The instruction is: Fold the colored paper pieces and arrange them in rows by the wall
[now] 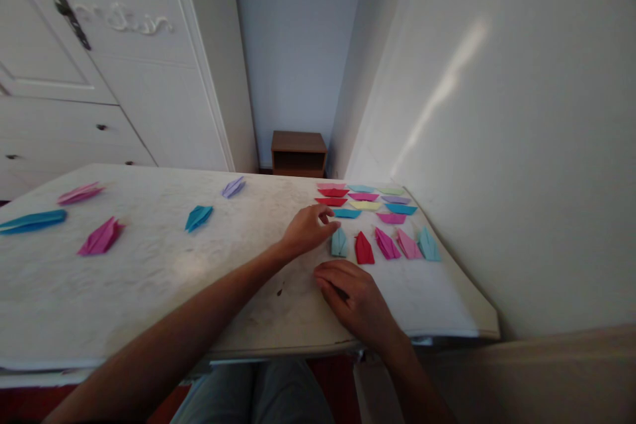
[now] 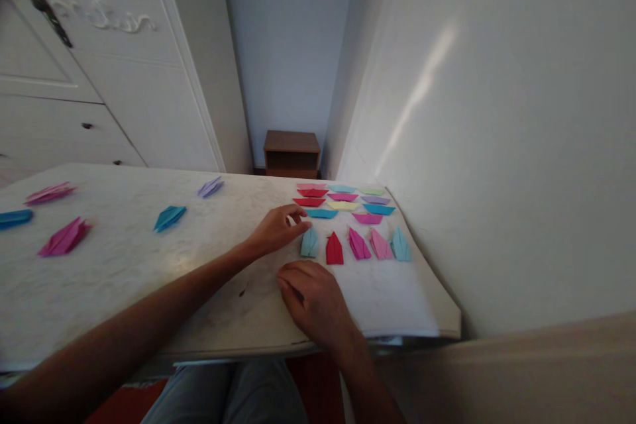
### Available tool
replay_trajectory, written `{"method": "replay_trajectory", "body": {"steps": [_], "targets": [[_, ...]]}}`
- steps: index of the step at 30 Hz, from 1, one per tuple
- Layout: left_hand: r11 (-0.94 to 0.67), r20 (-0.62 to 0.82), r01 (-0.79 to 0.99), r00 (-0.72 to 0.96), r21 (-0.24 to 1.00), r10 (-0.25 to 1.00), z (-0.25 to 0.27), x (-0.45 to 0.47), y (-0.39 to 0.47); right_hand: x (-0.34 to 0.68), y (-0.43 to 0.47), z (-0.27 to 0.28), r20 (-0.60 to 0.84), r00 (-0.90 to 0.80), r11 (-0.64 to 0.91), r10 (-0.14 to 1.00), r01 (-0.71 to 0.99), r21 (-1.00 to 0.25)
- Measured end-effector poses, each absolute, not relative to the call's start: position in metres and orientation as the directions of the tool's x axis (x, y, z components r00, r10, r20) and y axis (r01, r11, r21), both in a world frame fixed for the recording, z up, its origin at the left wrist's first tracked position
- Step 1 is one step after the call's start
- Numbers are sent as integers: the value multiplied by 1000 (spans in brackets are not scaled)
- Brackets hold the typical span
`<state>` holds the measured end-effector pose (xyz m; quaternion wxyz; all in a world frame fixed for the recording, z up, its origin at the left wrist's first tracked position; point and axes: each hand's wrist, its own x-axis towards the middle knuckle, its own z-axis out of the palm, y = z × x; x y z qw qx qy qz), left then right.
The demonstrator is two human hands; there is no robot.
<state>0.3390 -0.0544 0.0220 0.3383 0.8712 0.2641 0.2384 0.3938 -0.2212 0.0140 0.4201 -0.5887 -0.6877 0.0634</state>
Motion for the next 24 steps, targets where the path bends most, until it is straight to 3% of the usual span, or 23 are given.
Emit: {"method": "replay_trajectory", "body": {"steps": [2,4,7,10,17,24], "targets": [[-771,398,215,756,599,520,21,332,-61,394,-222,14,521,45,311,852,757,-574],[-887,484,91,810,454,330,21,326,-66,395,-225,15,549,56,322,834,759,-566],[-965,485,-76,873,250,57,19,320,-72,397,-230,15,590,89,331,802,757,-564],[-976,438,-138,898,168,-51,17,319,-76,398,-234,17,605,134,318,785,750,-579],[-982,485,-18,871,187,77,25,288,-79,400,-231,19,594,134,287,794,777,-560],[-946,490,116,832,302,259,23,195,-72,403,-231,14,604,62,285,794,840,-462]]}}
